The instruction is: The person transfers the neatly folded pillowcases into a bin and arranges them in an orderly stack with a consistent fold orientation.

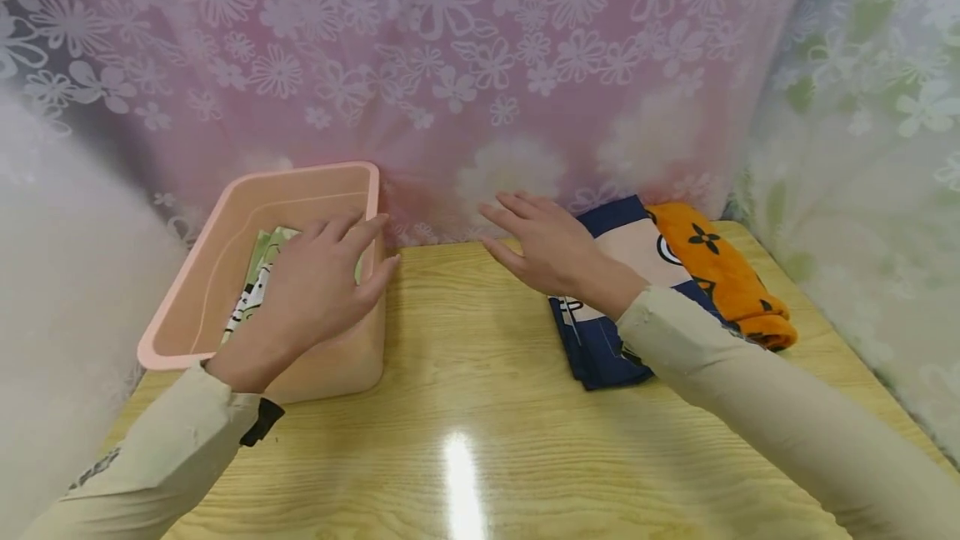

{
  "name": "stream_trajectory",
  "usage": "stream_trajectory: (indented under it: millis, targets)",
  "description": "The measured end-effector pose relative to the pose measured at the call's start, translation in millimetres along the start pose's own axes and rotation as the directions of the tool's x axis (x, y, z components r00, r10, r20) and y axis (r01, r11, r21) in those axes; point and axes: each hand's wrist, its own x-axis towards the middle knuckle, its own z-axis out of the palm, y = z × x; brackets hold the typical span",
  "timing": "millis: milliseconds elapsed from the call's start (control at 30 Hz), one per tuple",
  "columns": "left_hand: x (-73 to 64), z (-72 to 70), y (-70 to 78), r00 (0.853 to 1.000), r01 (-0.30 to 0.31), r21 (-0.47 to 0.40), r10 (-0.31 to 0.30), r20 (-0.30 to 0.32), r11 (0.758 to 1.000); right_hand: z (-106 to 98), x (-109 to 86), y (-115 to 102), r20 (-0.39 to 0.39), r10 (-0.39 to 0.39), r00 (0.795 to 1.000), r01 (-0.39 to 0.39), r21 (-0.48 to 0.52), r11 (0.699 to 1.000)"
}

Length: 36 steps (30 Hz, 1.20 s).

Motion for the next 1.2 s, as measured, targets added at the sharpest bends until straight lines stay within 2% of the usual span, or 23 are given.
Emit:
stream_trajectory:
  millis: [200, 300, 467, 667, 767, 900, 1033, 1200]
  targets:
    - [3.8, 11.2, 10.8, 0.994, 0.01, 0.028, -0.013, 0.112, 1.0, 3.5, -13.2, 14.7, -0.003, 0.005, 1.0, -0.005, -0.033, 0.999]
    - [4.6, 15.4, 18.6, 0.99, -0.006, 0.037, 0.001, 0.138, 0.999, 4.6, -21.2, 23.1, -0.013, 0.003, 1.0, -0.004, -0.034, 0.999]
    - [3.7, 20.1, 35.2, 0.992, -0.063, 0.06, 0.056, 0.112, 0.996, 8.6, -34.2, 38.4, -0.008, 0.009, 1.0, -0.01, -0.05, 0.999]
    - [2.1, 30.1, 49.2, 0.992, -0.097, 0.101, 0.088, 0.089, 0.99, 11.8, -50.1, 51.9, 0.04, 0.059, 0.997, -0.057, -0.069, 0.996]
    - [0.6, 34.0, 56.0, 0.992, -0.126, 0.112, 0.122, 0.04, 0.986, 11.5, -57.5, 57.5, 0.051, 0.076, 0.996, -0.072, -0.075, 0.995]
    - [1.6, 39.9, 67.1, 0.984, -0.175, 0.134, 0.179, -0.015, 0.975, 11.8, -67.0, 66.7, 0.062, 0.1, 0.993, -0.095, -0.082, 0.992]
    - [4.7, 48.9, 75.5, 0.978, -0.203, 0.166, 0.207, -0.009, 0.965, 13.7, -75.0, 76.8, 0.065, 0.116, 0.991, -0.11, -0.085, 0.99]
    - [7.0, 62.7, 80.4, 0.98, -0.201, 0.166, 0.198, 0.032, 0.965, 16.8, -84.5, 90.3, 0.062, 0.138, 0.989, -0.132, -0.09, 0.987]
